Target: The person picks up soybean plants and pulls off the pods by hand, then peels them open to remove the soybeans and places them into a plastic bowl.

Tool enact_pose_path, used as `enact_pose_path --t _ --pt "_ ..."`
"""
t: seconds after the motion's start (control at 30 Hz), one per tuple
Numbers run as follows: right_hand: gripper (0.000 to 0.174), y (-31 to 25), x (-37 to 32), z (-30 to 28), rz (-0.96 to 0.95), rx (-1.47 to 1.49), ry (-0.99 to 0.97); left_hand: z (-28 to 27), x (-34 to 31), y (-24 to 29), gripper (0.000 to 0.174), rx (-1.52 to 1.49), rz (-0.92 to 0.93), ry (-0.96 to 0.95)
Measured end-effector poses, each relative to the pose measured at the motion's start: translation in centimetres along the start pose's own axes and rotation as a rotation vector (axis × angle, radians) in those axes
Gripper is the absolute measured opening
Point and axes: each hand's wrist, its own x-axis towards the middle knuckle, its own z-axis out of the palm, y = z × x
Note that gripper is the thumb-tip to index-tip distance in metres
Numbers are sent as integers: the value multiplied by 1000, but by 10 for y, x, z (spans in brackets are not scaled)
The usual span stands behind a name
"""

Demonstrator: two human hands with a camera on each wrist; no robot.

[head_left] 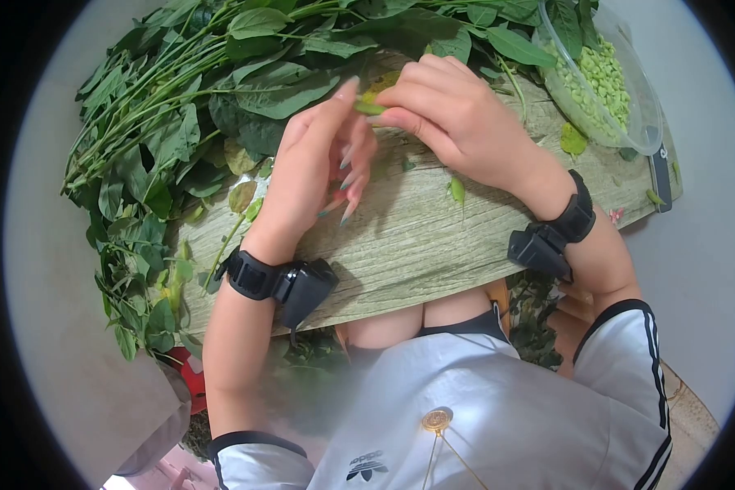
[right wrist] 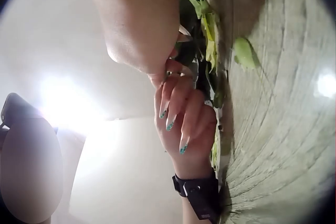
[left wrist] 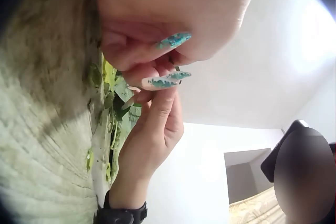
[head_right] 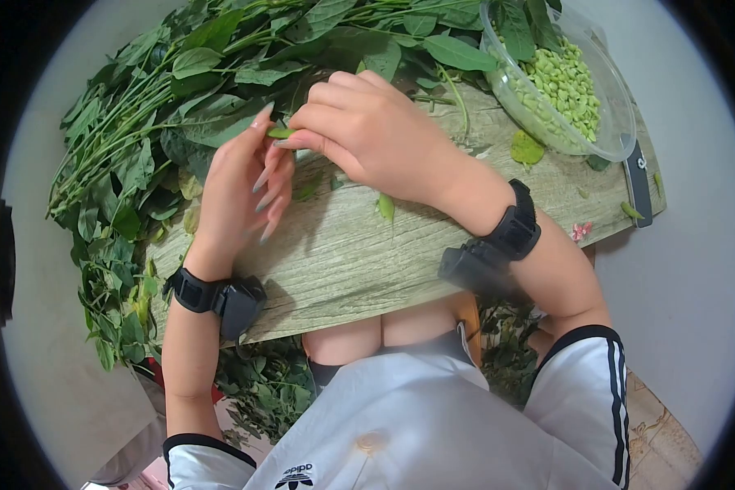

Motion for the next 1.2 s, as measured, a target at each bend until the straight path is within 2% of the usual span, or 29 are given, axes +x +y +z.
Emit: enact_pose_path --t 0.07,0.13,0.27,0.37,0.43,0.47,0.53,0.67,0.7,0.77,0.87,0.93,1.03,1.1,1.2 --pt "18 0 1 2 -27 -23 -8 -2 -1 -1 54 -28 -4 -10" --pt "18 -3 3 1 -135 -145 42 -1 -3 -1 54 -8 2 23" --pt "17 -4 2 2 -126 -164 7 2 -3 -1 54 39 -6 26" --pt "18 -6 2 4 -119 -76 64 3 -4 -6 55 44 38 12" --pt "19 -16 2 4 38 89 44 6 -6 -9 55 18 131 39" --pt "19 -19 0 5 37 90 46 10 -7 -9 55 20 132 40" --pt "18 -24 -3 10 254 341 25 17 -9 -7 55 73 175 140" --pt "14 -27 -1 11 189 278 67 12 -6 -11 55 -19 159 108" --pt "14 -26 0 11 190 279 67 13 -6 -8 56 -75 103 97" --pt "11 -21 5 8 -64 -51 142 12 -6 -4 57 -131 46 87" --pt "11 -18 5 3 -158 -218 141 8 -6 1 60 -93 10 28" --pt "12 -15 4 4 -180 -265 158 6 -6 4 62 -118 -140 0" --pt "11 -12 5 7 -218 -310 199 0 -2 -3 63 -219 -169 -54" --pt "11 -11 4 9 -227 -309 224 4 -2 -5 62 -199 -137 -23" --pt "8 -12 0 9 -144 -241 117 10 -3 -11 60 -166 -80 25"
